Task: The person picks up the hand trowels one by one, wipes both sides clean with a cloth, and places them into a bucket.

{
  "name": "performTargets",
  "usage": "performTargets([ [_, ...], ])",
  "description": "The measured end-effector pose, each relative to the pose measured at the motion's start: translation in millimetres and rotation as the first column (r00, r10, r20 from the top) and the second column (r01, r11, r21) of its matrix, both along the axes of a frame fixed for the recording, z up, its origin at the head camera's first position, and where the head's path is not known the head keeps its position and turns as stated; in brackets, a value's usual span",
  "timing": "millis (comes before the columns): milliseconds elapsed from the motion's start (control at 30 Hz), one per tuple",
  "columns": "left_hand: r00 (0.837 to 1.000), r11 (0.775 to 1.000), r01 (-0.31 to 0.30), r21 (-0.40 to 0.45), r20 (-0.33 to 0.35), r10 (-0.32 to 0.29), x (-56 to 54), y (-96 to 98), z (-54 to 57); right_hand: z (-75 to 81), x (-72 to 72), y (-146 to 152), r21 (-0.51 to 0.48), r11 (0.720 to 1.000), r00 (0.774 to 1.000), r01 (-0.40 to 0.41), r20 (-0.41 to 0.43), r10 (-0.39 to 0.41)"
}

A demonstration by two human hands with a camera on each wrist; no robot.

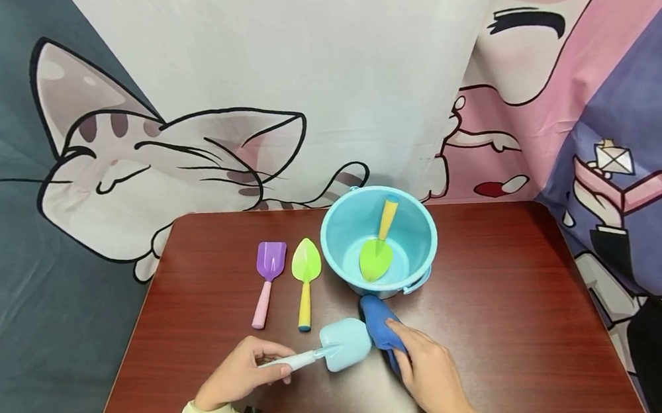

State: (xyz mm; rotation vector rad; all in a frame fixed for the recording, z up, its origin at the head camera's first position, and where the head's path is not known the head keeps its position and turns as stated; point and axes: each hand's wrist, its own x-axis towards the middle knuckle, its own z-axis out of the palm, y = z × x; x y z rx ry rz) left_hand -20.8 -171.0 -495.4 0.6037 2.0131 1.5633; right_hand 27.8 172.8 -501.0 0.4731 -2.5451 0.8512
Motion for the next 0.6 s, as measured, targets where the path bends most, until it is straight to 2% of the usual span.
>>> performTargets([
  [133, 1.000, 1.000, -0.022, -0.019, -0.010, 0.021, -3.3, -8.4, 10.3, 3.3, 1.7, 3, -0.054, 0.998, 1.000, 0.031, 0.001, -0.031],
  [233, 0.999, 0.998, -0.044, -0.050, -0.034, 0.043, -6.3, -15.6, 23.6, 4.1, 3.0, 6, -0.072, 0.996, 0.999, 0.049, 0.009, -0.048],
  [367, 0.992, 0.994, -0.071, -0.086, -0.105, 0.062, -12.0, -24.0, 43.9, 3.6, 3.6, 7, -0.058, 0.997, 0.998, 0.057, -0.019, -0.058],
  [500, 0.978, 0.988, -0.113, -0.106, -0.188, 0.092, -21.3, -28.3, 64.3, 2.6, 3.8, 8, -0.066, 0.997, 0.999, 0.051, -0.013, -0.052],
  [600, 0.960, 0.978, -0.163, -0.131, -0.249, 0.127, -31.0, -26.9, 78.7, 1.5, 3.8, 9, -0.083, 0.996, 0.999, 0.046, 0.005, -0.046],
])
